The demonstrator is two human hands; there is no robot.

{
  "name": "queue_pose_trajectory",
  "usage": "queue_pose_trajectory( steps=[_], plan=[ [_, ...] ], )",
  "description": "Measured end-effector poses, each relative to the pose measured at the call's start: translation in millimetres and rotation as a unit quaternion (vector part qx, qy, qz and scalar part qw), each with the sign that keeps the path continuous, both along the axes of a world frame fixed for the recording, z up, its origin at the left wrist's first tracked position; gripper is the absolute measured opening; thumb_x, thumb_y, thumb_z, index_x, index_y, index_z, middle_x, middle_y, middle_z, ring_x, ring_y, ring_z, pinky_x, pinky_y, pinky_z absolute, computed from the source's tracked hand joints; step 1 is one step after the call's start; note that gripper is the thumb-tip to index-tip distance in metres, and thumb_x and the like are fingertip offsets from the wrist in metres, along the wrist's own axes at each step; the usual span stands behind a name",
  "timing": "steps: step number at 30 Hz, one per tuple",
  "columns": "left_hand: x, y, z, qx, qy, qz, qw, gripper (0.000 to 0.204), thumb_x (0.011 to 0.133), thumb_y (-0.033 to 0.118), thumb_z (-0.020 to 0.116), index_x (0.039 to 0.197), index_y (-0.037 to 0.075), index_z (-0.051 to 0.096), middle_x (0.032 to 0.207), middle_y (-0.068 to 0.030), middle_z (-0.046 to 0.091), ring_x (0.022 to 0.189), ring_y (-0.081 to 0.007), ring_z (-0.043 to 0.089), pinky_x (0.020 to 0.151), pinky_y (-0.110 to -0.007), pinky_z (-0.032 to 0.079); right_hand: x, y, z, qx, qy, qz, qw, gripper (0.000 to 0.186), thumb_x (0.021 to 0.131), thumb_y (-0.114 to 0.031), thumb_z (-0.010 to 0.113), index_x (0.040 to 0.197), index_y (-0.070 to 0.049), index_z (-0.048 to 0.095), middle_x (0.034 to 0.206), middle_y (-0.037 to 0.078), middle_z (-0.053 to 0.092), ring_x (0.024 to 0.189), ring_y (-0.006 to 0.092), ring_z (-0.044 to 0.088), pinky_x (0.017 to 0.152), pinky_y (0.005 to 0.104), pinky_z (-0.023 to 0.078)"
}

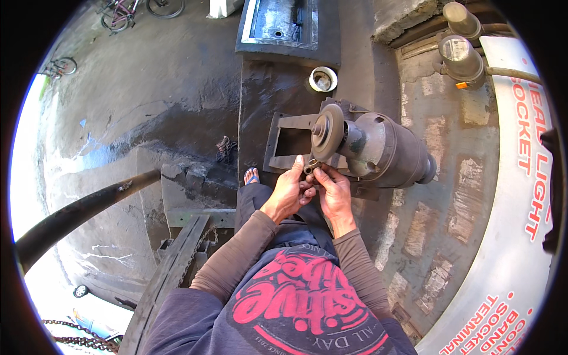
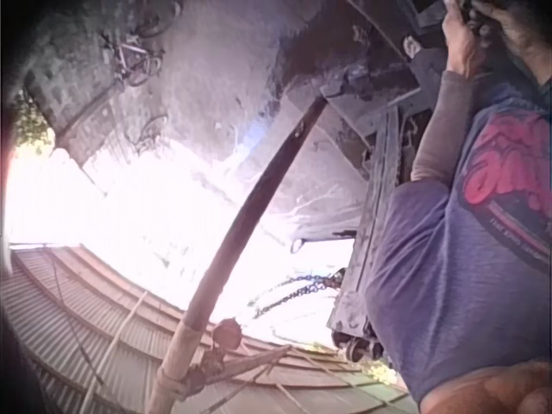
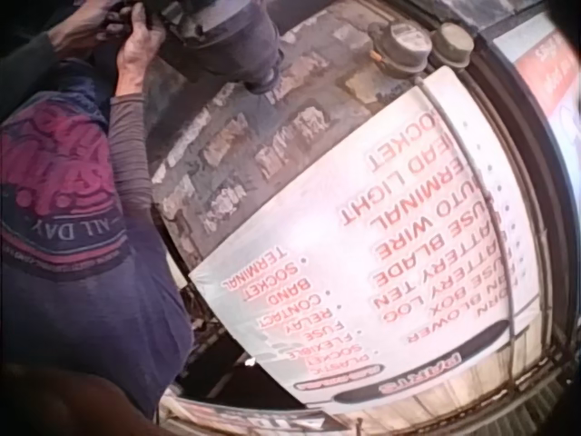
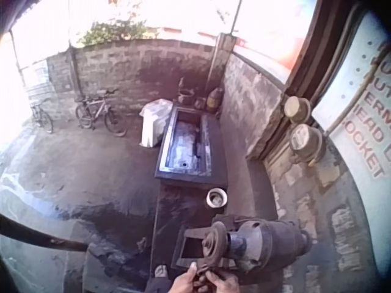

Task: The person uses a wrench to loosen a bolt on a metal part clamped in a vise, then moves to a bench grinder to grind the edges of the part. The person repeatedly grinds the part against the spinning wheel, rotating it to work different sides.

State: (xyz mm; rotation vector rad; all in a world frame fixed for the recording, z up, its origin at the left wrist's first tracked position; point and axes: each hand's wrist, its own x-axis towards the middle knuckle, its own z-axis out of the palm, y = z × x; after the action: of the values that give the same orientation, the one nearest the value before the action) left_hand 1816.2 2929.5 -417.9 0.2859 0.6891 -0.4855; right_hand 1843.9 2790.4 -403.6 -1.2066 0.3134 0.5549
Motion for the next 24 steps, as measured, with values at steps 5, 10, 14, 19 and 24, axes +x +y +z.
queue_pose_trajectory(
  steps=[5,10,14,19,24],
  plan=[
    [-19,21,-6,0.061,-0.121,-0.056,0.989,0.054,0.108,0.057,0.043,0.094,0.007,0.059,0.072,0.0019,0.047,0.061,-0.0132,0.053,0.048,-0.025,0.04,-6,1,14,0.011,-0.016,0.08,0.997,0.029,0.1,-0.012,0.068,0.124,0.004,0.067,0.11,0.009,0.071,0.091,0.0158,0.069,0.083,0.0295,0.056],
    [-36,51,18,0.159,-0.273,-0.152,0.936,0.06,0.11,0.055,0.038,0.123,0.001,0.059,0.083,-0.0039,0.057,0.079,-0.0166,0.063,0.068,-0.029,0.053,-43,-89,-16,-0.125,0.101,0.004,0.987,0.032,0.105,-0.034,0.062,0.106,-0.002,0.067,0.097,0.006,0.068,0.086,0.0173,0.065,0.076,0.0326,0.053],
    [-33,57,36,0.23,-0.367,-0.176,0.884,0.058,0.109,0.052,0.043,0.128,-0.001,0.059,0.093,-0.0066,0.063,0.086,-0.0172,0.065,0.074,-0.03,0.055,-26,-131,-49,-0.007,0.103,-0.274,0.956,0.024,0.108,-0.03,0.056,0.097,-0.009,0.061,0.087,0.004,0.06,0.082,0.0183,0.059,0.074,0.0357,0.05],
    [-35,56,63,0.268,-0.41,-0.206,0.847,0.055,0.108,0.049,0.048,0.125,-0.001,0.059,0.1,-0.0076,0.065,0.089,-0.0161,0.066,0.077,-0.031,0.056,-4,-123,-67,-0.014,0.077,-0.296,0.952,0.013,0.107,-0.016,0.056,0.105,-0.007,0.063,0.088,0.006,0.064,0.078,0.019,0.061,0.07,0.0374,0.053],
    [-44,39,77,0.275,-0.419,-0.238,0.832,0.054,0.104,0.05,0.056,0.126,0.0,0.059,0.109,-0.0064,0.063,0.095,-0.0145,0.065,0.079,-0.03,0.057,-6,-126,-80,-0.019,0.034,-0.292,0.956,0.02,0.104,-0.023,0.063,0.112,-0.004,0.064,0.094,0.007,0.068,0.077,0.0188,0.065,0.067,0.0348,0.055]
  ],
)
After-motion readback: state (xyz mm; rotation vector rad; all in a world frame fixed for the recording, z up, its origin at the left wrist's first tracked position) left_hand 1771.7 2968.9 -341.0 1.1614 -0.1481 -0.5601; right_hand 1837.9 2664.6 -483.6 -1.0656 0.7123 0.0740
